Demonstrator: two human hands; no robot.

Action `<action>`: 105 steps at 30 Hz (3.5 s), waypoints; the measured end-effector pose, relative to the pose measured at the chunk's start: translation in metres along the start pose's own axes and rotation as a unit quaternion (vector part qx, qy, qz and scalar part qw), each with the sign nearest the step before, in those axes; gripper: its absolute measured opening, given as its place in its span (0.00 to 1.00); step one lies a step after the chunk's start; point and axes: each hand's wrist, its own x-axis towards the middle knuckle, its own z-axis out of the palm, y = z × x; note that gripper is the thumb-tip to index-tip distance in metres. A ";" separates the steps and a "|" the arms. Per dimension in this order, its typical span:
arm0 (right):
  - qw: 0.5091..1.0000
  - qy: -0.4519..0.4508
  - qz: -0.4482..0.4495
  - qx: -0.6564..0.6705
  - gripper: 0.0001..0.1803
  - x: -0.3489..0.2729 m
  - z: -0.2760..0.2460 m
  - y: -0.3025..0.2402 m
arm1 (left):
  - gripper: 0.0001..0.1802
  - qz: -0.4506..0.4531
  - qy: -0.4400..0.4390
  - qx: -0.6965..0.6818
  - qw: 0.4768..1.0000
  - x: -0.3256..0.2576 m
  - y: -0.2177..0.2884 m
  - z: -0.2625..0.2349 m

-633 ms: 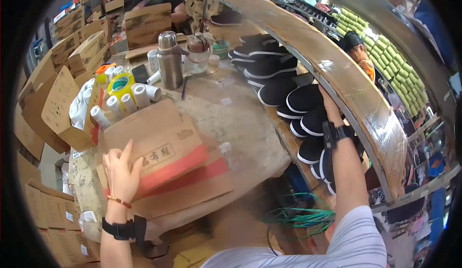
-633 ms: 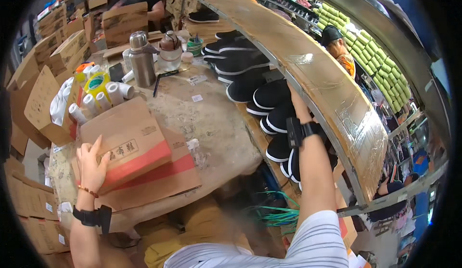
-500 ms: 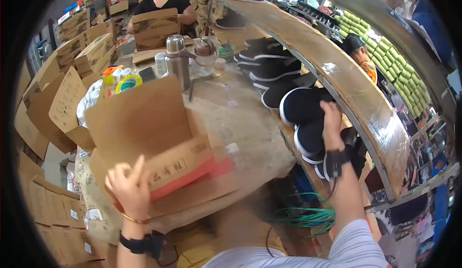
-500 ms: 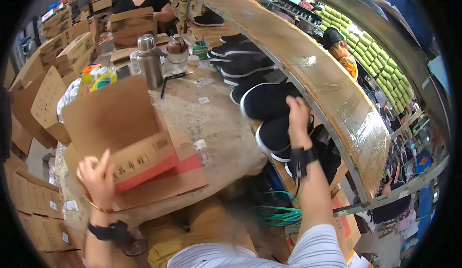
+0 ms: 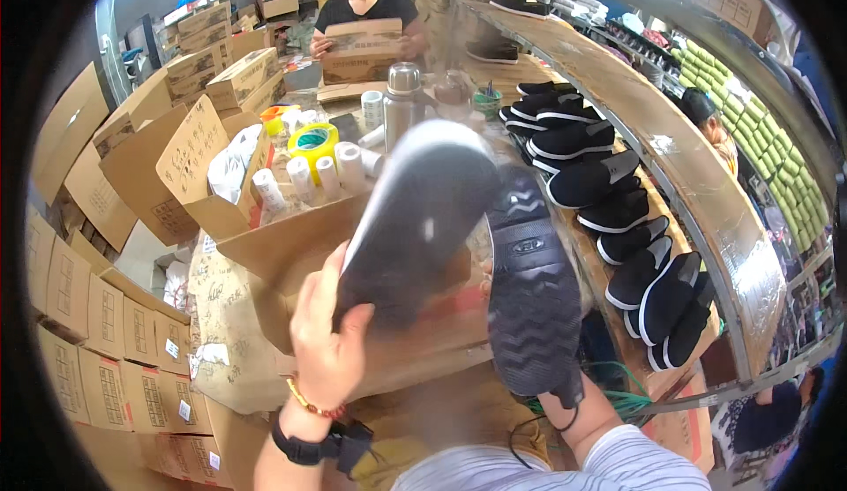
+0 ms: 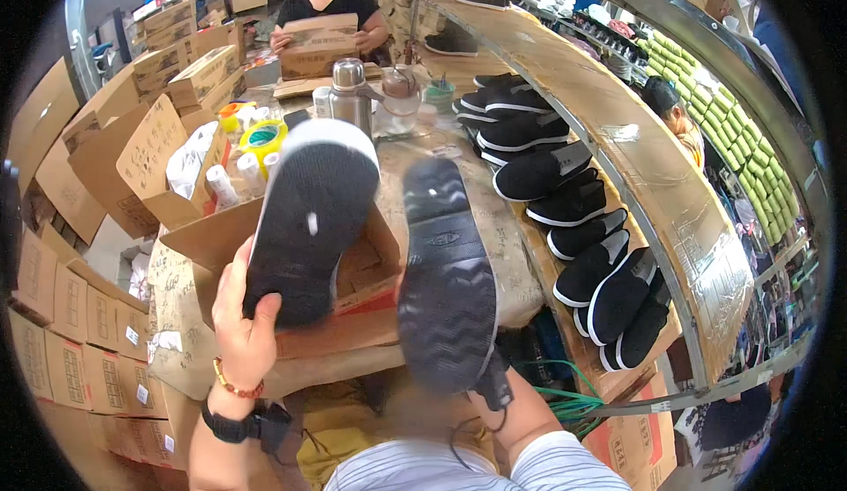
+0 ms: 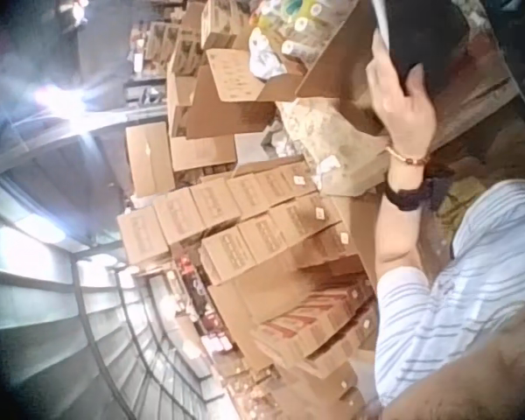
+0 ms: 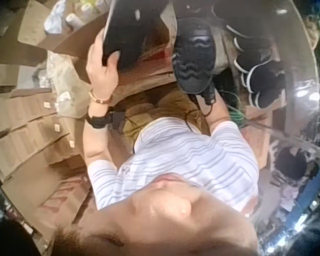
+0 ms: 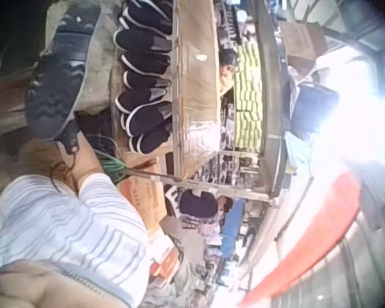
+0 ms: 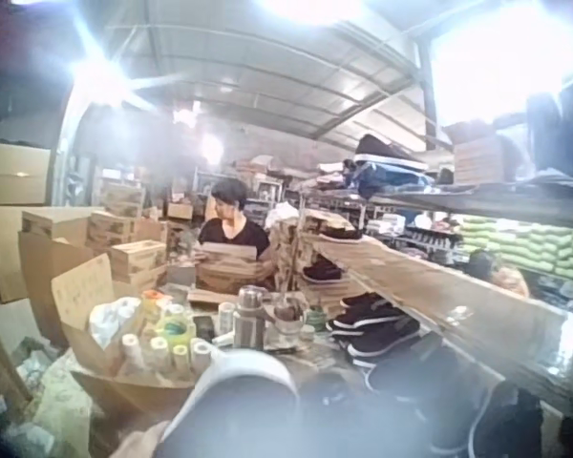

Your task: Packing pairs of shoes into individual shoe boxes and stacking the boxes.

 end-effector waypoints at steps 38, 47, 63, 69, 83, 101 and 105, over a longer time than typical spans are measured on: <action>0.810 -0.054 -0.389 -0.436 0.23 0.175 -0.053 0.104 | 0.37 -0.053 0.140 0.128 0.981 -0.068 -0.168 -0.036; 0.537 -0.356 -0.319 -0.695 0.53 0.126 0.034 0.016 | 0.62 -0.050 -0.379 0.376 0.844 -0.019 -0.100 -0.071; 0.981 -0.189 -0.017 -0.037 0.38 0.115 -0.098 0.122 | 0.54 -0.251 0.132 -0.166 0.944 -0.138 -0.124 -0.022; 0.933 -0.358 0.022 -0.012 0.38 0.087 -0.064 0.122 | 0.65 -0.248 0.110 -0.451 0.850 -0.176 -0.017 -0.144; 0.905 -0.414 -0.041 -0.086 0.32 -0.005 0.171 0.132 | 0.26 -0.088 0.710 -0.024 0.698 -0.326 0.231 -0.523; 0.894 -0.383 -0.021 -0.232 0.07 -0.004 0.086 0.125 | 0.38 -0.303 0.782 0.061 0.540 -0.368 0.187 -0.694; 0.876 -0.404 -0.033 -0.261 0.07 0.005 0.079 0.131 | 0.39 -0.323 0.787 0.083 0.520 -0.348 0.176 -0.662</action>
